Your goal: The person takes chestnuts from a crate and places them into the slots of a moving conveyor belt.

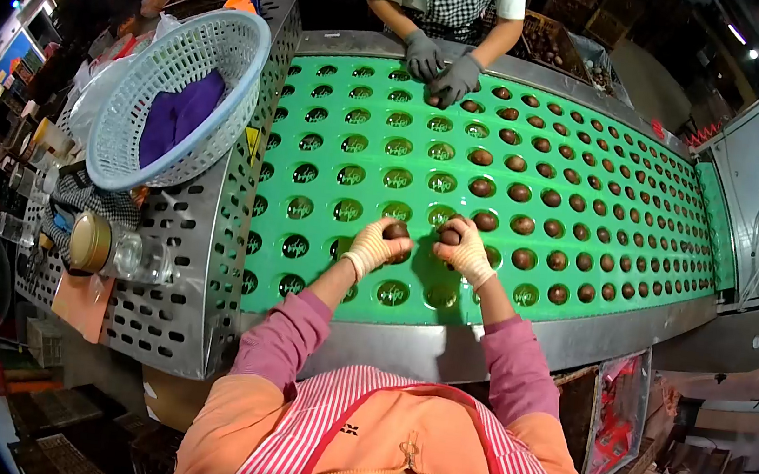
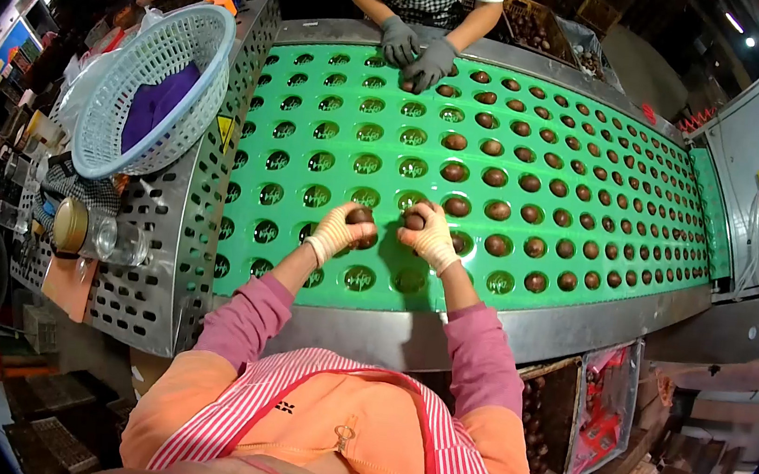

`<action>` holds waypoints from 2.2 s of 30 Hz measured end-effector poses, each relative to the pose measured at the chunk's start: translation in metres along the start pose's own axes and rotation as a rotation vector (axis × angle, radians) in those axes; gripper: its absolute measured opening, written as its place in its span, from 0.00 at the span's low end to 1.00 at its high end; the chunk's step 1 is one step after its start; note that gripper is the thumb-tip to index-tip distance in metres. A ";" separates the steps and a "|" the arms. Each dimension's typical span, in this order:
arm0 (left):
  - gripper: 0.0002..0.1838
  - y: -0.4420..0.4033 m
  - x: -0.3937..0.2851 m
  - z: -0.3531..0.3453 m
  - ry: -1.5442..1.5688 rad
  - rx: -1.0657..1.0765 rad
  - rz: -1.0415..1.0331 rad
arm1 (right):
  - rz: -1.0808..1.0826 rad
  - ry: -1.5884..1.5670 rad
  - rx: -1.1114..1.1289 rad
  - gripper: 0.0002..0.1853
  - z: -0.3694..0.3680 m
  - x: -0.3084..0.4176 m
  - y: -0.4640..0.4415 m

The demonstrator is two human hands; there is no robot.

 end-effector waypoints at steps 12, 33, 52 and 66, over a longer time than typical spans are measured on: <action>0.36 -0.021 -0.039 0.024 -0.795 -0.231 -0.048 | -0.179 0.783 0.258 0.24 0.022 0.039 -0.035; 0.16 -0.072 -0.039 0.042 -1.170 -0.352 -0.300 | 0.139 0.341 -0.406 0.13 0.048 -0.025 -0.022; 0.22 -0.048 -0.004 -0.078 -1.567 0.127 -0.371 | -0.043 0.067 -0.626 0.10 -0.034 -0.050 0.254; 0.23 0.033 -0.009 -0.397 -1.010 0.875 -0.496 | -1.371 -0.104 -0.695 0.31 0.033 -0.267 0.558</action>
Point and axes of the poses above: each hand's wrist, its own y-axis away from the middle knuckle, its own z-axis out of the back of the hand, x = y × z, the point moved 1 cm from there along -y, towards the middle knuckle, and after that the axes turned 14 degrees about x, right-handed, at the moved point
